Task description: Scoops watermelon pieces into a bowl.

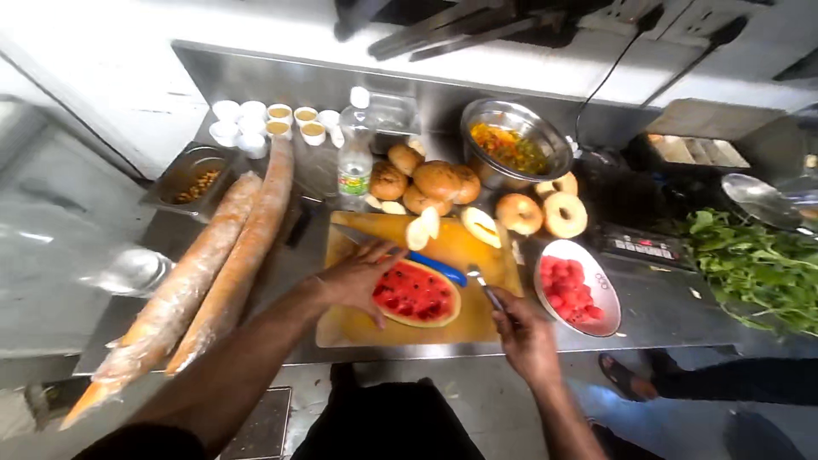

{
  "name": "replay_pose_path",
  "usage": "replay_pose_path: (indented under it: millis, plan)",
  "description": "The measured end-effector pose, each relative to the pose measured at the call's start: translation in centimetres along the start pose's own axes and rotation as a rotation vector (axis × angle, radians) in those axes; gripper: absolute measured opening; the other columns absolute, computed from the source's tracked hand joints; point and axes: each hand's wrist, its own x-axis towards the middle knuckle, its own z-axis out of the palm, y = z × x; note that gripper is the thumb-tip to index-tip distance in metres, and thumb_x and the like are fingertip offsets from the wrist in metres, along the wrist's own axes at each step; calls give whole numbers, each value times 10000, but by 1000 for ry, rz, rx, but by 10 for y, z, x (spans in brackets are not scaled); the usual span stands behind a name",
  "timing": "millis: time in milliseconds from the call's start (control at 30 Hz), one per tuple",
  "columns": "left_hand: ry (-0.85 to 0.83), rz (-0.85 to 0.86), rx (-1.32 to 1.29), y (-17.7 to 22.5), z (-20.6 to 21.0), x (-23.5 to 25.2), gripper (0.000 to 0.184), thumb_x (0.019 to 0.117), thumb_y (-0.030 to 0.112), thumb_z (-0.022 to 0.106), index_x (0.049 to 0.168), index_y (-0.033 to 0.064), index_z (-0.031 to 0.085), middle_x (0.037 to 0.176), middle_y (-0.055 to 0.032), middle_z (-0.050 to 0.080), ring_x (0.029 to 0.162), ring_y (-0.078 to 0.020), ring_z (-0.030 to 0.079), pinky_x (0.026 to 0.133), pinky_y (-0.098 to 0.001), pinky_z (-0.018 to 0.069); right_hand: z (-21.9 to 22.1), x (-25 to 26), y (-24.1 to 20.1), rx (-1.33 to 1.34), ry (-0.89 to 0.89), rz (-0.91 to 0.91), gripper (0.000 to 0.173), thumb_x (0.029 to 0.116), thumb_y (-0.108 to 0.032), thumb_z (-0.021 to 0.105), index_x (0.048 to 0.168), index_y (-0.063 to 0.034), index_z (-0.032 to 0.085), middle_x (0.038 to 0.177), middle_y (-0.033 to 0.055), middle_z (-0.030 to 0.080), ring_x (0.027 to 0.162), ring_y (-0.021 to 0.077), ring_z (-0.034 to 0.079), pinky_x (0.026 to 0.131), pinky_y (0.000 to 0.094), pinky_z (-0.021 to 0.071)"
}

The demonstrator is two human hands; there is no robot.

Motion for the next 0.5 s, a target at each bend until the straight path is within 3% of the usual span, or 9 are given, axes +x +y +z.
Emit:
replay_pose_path:
  millis: [33,100,200,333,433,500]
  plan:
    - [-10,-3,-28,-1,3,2,1425,509,580,978,1649,253,189,1702,-76,184,1539,-356,222,1211,-566,281,15,5,-9,-33,-37,-40,349,972,-153,625,1310,-178,709,1057,43,728,830,145,703,732,367,620]
    - [0,-12,-123,-4,8,0,1446,514,537,992,1653,228,158,1681,-102,241,1524,-343,272,1210,-517,312,38,18,-25,-89,-94,-101,377,965,-140,642,1324,-234,711,1065,36,703,855,150,695,728,372,615]
    - [52,-27,-189,-7,16,-7,1457,522,535,989,1656,210,134,1664,-125,280,1522,-348,279,1209,-507,323,50,36,-36,-180,-165,-113,381,965,-136,650,1322,-253,714,1102,107,669,797,231,699,633,448,609]
    - [108,-79,-87,0,23,-11,1426,523,658,934,1649,213,181,1631,-131,334,1493,-352,320,1169,-544,364,36,29,-28,-129,-142,-118,351,983,-185,627,1312,-259,723,1027,52,676,826,159,669,679,358,593]
    - [68,-110,26,16,21,-12,1408,532,800,836,1653,280,160,1656,-136,279,1511,-365,273,1182,-615,268,29,7,-20,-68,-101,-55,340,978,-216,607,1292,-240,735,991,27,693,825,103,662,693,294,588]
    - [58,-76,54,29,19,-4,1406,543,836,799,1655,274,147,1662,-171,252,1524,-383,247,1202,-626,220,26,-2,-14,-62,-75,5,339,974,-210,609,1289,-224,735,1002,43,690,788,100,662,661,281,587]
